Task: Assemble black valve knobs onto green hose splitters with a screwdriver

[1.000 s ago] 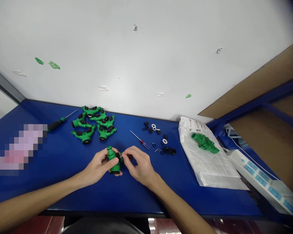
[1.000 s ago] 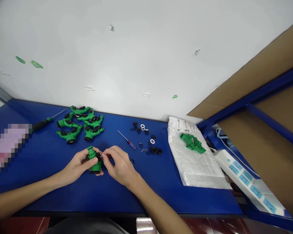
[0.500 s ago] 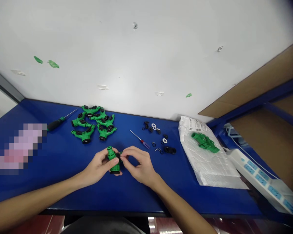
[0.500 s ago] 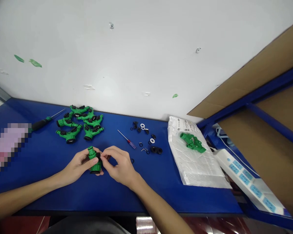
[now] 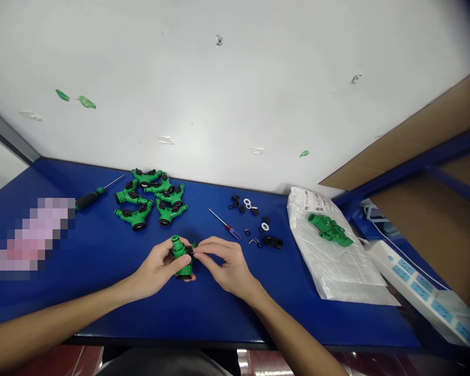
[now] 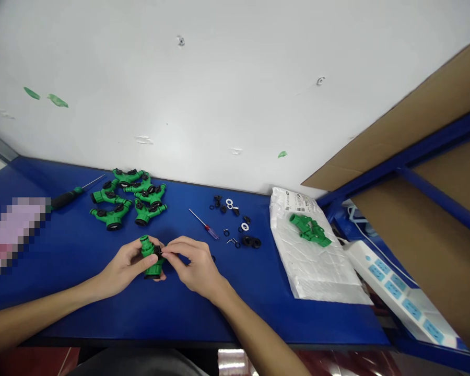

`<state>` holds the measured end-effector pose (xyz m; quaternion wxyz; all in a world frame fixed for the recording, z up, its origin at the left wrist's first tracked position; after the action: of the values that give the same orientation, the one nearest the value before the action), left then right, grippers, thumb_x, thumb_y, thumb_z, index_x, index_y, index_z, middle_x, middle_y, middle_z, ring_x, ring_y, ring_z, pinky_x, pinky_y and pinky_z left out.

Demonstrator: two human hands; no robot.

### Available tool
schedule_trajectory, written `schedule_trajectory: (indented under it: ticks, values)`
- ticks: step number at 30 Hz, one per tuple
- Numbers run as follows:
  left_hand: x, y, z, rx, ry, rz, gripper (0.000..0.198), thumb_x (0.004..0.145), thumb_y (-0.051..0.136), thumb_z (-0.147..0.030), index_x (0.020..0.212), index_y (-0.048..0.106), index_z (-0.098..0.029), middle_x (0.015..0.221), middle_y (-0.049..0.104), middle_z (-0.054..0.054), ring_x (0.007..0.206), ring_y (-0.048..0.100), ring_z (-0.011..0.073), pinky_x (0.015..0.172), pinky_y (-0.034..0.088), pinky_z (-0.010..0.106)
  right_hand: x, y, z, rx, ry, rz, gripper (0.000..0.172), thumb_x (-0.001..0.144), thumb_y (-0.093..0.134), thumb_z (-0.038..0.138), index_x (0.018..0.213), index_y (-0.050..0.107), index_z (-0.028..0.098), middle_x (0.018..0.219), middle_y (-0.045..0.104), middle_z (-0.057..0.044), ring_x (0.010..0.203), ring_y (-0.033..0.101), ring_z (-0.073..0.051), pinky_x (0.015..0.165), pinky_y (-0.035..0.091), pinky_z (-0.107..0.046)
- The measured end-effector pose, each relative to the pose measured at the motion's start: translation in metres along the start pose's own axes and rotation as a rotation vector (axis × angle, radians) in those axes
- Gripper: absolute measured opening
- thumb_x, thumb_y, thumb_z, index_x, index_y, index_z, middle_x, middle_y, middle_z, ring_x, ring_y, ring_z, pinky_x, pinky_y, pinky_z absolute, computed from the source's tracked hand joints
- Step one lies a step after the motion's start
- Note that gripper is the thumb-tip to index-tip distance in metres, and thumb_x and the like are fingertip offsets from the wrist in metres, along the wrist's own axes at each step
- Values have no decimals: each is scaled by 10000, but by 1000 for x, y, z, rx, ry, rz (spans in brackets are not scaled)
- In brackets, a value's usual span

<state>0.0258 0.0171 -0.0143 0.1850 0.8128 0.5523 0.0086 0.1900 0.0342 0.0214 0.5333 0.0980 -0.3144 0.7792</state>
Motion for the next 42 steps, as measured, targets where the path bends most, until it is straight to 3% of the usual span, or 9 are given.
schedule_trajectory:
  ticks: [10,18,34,42]
  values:
    - [0,-1,-1,47,16,10,333,827,679,-429,999,554,-173,879,638,23,686,730,228,689,600,385,-1,4,-3,42,101,-10,125,870,670,240,788,739,176,743,734,-59,654,672,-158,629,545,-271]
    - [1,-2,-1,23,5,9,348,813,690,-429,1011,551,-179,830,664,15,670,733,237,662,604,388,0,2,-4,55,144,3,117,855,686,287,859,730,179,755,724,-48,653,662,-153,616,535,-264]
    - [0,-1,0,15,-41,49,328,821,687,-407,1005,548,-174,867,646,18,687,729,231,655,600,382,0,-3,2,-37,5,110,132,918,547,159,897,678,166,797,682,-61,701,628,-149,651,517,-266]
    - [1,-3,2,22,-18,20,350,817,689,-410,1017,535,-167,822,642,0,669,731,231,656,602,385,-2,0,2,-76,7,61,138,920,557,185,868,683,164,771,697,-57,668,637,-141,625,514,-247]
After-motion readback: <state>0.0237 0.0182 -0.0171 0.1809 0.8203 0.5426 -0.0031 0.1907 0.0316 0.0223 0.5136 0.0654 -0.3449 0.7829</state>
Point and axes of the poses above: each hand's wrist, its own x-axis towards the middle knuckle, its own y-axis out of the palm, z = x × y, the point moved 3 cm from there along x, towards the middle knuckle
